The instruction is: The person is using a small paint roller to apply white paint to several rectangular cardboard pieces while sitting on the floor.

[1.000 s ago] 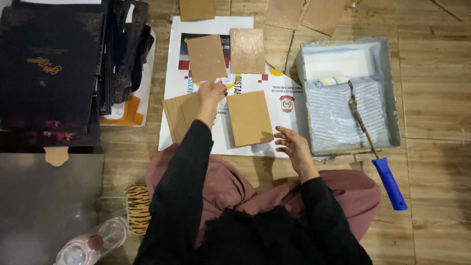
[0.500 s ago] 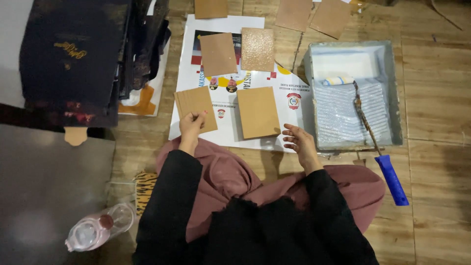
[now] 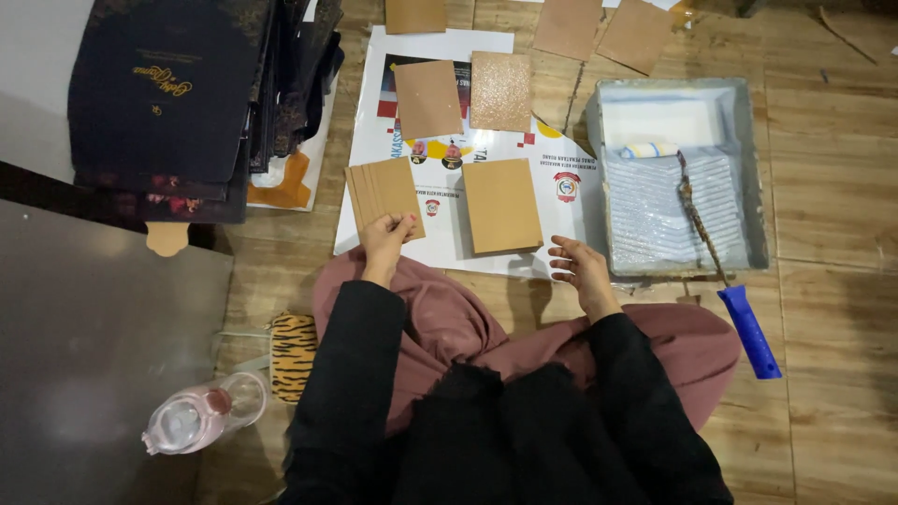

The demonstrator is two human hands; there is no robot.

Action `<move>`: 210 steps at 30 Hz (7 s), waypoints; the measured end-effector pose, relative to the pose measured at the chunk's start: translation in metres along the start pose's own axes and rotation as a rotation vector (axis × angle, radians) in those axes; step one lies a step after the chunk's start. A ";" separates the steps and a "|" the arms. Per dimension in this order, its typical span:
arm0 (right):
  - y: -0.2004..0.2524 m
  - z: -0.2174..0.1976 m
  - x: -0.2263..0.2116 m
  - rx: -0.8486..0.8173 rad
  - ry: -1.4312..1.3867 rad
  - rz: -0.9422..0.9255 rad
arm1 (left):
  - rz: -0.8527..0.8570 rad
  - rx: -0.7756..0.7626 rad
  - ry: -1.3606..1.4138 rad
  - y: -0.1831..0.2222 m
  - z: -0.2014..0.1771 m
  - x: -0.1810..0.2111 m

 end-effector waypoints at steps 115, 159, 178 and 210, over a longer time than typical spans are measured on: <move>-0.028 0.029 -0.015 0.173 0.303 -0.177 | -0.225 -0.063 -0.145 0.047 0.100 0.038; 0.065 -0.287 -0.036 0.614 1.466 -0.163 | 0.947 -0.231 -1.076 0.136 0.122 0.102; 0.052 -0.284 -0.057 0.389 1.491 -0.095 | 0.917 -0.313 -1.248 0.128 0.132 0.072; 0.206 0.036 -0.099 -0.121 1.397 0.014 | 1.054 -0.420 -1.350 0.140 0.143 0.057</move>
Point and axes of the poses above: each hand's wrist, its own y-axis away from the middle knuckle, its own z-axis out of the palm, x = y × z, the point moved 8 cm from there along -y, towards the middle knuckle, and after that the axes turned 1 degree about -x, right-handed, at the moved point
